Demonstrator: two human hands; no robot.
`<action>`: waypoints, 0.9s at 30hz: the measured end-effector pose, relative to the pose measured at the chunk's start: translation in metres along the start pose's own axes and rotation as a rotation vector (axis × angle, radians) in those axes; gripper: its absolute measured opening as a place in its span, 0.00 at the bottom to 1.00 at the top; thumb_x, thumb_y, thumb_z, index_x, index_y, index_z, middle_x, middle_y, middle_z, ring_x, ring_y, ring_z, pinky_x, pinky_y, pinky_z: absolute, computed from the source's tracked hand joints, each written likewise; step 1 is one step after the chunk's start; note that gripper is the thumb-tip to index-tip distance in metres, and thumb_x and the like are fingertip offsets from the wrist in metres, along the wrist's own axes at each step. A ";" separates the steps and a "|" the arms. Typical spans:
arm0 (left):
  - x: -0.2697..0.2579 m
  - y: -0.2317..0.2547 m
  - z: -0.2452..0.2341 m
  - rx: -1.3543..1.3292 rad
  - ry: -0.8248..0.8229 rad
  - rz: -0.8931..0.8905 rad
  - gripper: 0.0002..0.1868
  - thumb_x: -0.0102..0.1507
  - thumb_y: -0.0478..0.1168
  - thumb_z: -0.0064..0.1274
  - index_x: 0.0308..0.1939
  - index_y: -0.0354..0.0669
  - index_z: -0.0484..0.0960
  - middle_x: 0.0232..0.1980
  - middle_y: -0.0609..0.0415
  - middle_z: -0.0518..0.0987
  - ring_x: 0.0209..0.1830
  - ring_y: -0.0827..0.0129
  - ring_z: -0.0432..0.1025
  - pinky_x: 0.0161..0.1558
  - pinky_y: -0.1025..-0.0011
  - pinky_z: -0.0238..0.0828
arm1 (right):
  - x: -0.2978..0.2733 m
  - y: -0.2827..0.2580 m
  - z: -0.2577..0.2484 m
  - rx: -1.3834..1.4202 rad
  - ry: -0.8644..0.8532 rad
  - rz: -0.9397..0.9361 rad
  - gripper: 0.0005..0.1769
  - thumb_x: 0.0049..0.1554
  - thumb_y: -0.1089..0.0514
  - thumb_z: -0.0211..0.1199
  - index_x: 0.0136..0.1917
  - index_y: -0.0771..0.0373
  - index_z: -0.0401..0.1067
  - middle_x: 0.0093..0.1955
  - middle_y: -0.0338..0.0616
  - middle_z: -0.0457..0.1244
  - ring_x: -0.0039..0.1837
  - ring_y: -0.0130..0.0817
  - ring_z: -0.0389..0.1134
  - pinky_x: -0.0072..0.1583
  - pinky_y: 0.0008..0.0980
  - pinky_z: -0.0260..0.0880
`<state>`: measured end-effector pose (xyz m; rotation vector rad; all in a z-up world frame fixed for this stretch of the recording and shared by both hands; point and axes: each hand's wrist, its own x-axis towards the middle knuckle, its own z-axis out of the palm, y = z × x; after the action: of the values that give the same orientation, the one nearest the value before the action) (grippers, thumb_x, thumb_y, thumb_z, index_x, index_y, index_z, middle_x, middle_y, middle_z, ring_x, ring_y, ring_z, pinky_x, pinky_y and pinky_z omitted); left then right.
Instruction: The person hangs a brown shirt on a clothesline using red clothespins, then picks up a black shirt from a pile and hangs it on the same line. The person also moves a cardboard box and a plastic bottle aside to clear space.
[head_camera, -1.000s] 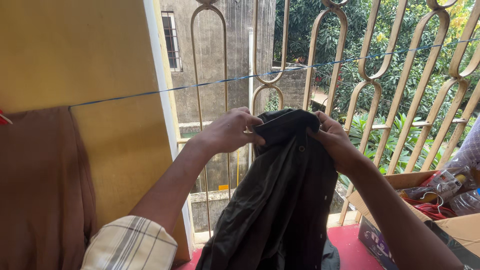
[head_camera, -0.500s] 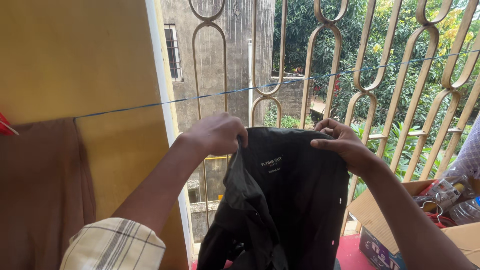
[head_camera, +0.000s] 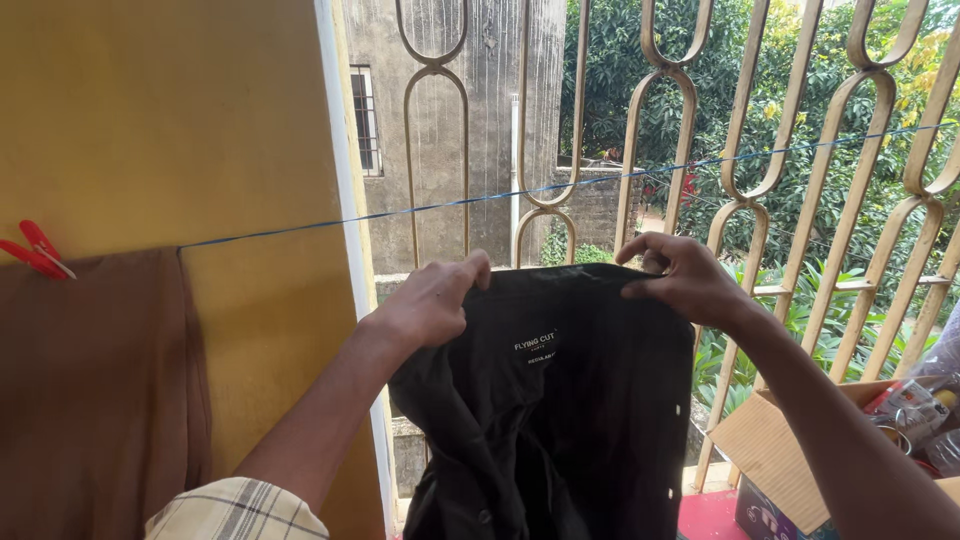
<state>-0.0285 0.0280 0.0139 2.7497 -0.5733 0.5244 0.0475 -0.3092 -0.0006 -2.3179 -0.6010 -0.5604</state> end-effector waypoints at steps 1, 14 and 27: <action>0.000 0.001 -0.001 0.003 0.050 0.040 0.23 0.59 0.29 0.58 0.57 0.43 0.73 0.55 0.42 0.81 0.58 0.49 0.75 0.56 0.57 0.73 | 0.000 -0.001 -0.001 -0.156 0.041 0.024 0.19 0.47 0.61 0.78 0.53 0.59 0.80 0.36 0.43 0.65 0.41 0.33 0.67 0.46 0.35 0.68; 0.006 -0.012 -0.027 0.206 0.448 -0.071 0.14 0.55 0.48 0.68 0.41 0.51 0.88 0.49 0.54 0.81 0.57 0.57 0.73 0.57 0.55 0.69 | 0.035 0.016 0.011 0.472 0.408 -0.001 0.08 0.58 0.64 0.67 0.51 0.66 0.76 0.46 0.45 0.71 0.46 0.25 0.69 0.47 0.26 0.70; 0.021 -0.025 -0.035 0.467 0.472 0.058 0.11 0.51 0.44 0.70 0.32 0.51 0.83 0.49 0.60 0.74 0.60 0.64 0.68 0.58 0.55 0.64 | 0.076 -0.016 0.029 0.491 0.458 -0.009 0.09 0.54 0.63 0.72 0.48 0.67 0.78 0.42 0.44 0.71 0.42 0.25 0.70 0.44 0.26 0.73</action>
<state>-0.0098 0.0552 0.0493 2.8599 -0.4534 1.4282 0.1062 -0.2582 0.0283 -1.6557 -0.4623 -0.8139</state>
